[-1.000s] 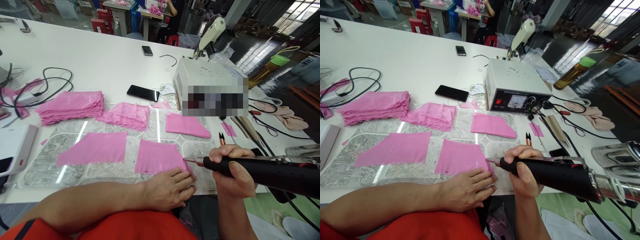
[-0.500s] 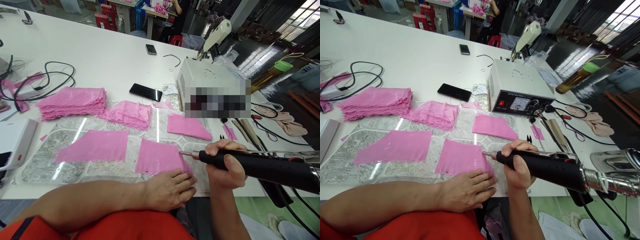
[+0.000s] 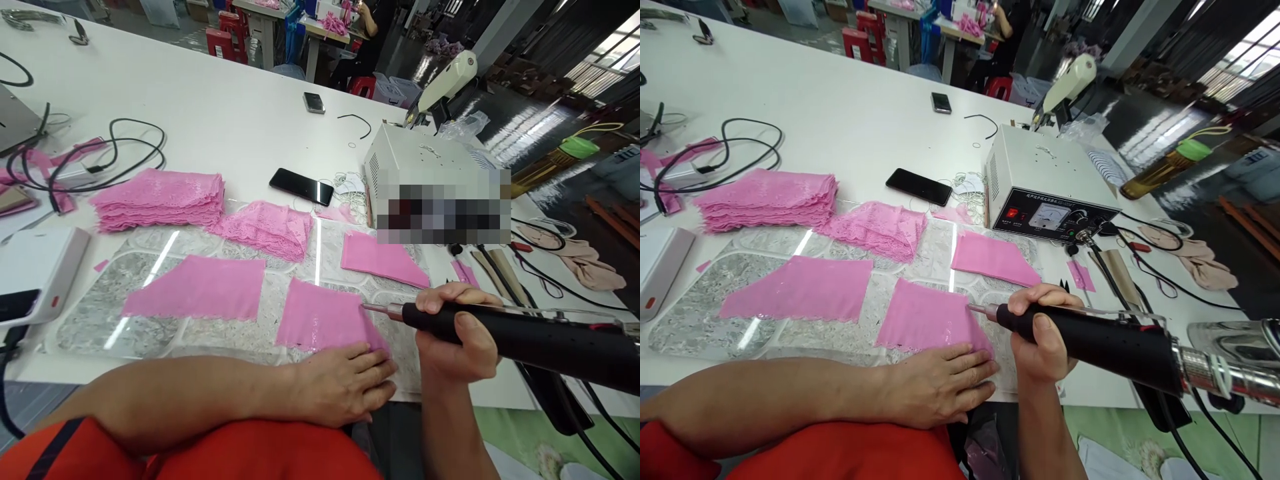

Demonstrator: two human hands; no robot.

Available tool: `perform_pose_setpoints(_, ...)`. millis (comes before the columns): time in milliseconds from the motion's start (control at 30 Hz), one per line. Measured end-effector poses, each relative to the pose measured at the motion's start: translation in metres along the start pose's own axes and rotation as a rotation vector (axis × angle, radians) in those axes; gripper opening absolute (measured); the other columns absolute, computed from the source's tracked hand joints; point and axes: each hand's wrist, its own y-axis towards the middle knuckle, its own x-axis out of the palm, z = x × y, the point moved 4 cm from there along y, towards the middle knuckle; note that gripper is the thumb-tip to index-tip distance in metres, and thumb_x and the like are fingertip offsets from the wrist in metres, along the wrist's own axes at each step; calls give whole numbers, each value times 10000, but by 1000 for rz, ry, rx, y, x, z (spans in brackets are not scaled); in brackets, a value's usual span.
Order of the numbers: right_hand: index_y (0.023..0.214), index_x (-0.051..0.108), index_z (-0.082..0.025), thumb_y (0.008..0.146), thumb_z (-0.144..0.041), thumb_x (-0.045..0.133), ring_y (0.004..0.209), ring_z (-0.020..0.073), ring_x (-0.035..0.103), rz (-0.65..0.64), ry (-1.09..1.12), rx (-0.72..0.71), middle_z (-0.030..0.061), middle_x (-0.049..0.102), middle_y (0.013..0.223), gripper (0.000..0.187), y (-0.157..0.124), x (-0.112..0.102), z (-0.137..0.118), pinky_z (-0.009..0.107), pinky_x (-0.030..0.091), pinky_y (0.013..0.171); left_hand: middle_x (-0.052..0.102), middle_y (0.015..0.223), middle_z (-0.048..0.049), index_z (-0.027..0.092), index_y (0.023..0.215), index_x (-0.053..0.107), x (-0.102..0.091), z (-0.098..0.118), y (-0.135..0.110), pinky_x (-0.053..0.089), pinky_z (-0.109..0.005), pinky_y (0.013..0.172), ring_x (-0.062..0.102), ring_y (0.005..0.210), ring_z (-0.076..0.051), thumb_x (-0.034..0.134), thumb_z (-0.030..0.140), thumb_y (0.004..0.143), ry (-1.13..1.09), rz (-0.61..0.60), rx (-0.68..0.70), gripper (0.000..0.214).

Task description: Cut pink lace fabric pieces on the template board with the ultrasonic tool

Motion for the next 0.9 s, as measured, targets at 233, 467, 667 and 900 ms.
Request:
perform_pose_setpoints(233,772,573,-185,638,-192,563,520,95,518,-10,31,9,-17,549,747,134,0,25,8,286,444,517,538,1395,-128,121,1313,555,1,1,-2,416,-361,1060,507,1282,-257,504,445,955,13,38,4,485)
perform_pose_setpoints(467,771,567,-189,650,-203,559,522,90,512,-12,27,33,-21,537,750,121,-2,32,13,281,435,523,636,1278,-91,159,1237,627,-14,5,-1,449,-337,1024,589,1179,-203,370,213,996,21,206,102,357)
perform_pose_setpoints(667,746,566,-189,627,-198,549,515,91,512,-2,32,44,-21,536,737,120,-3,32,14,278,427,510,679,1154,-152,71,1113,662,-43,-25,-26,461,-392,999,616,1099,-256,442,143,946,159,153,-155,286)
perform_pose_setpoints(900,762,566,-188,630,-205,563,511,94,527,16,32,53,-23,541,731,133,-2,32,17,278,428,508,598,1327,-104,126,1245,596,-37,-65,-85,381,-474,1085,501,1285,-294,410,261,1010,217,83,-532,329)
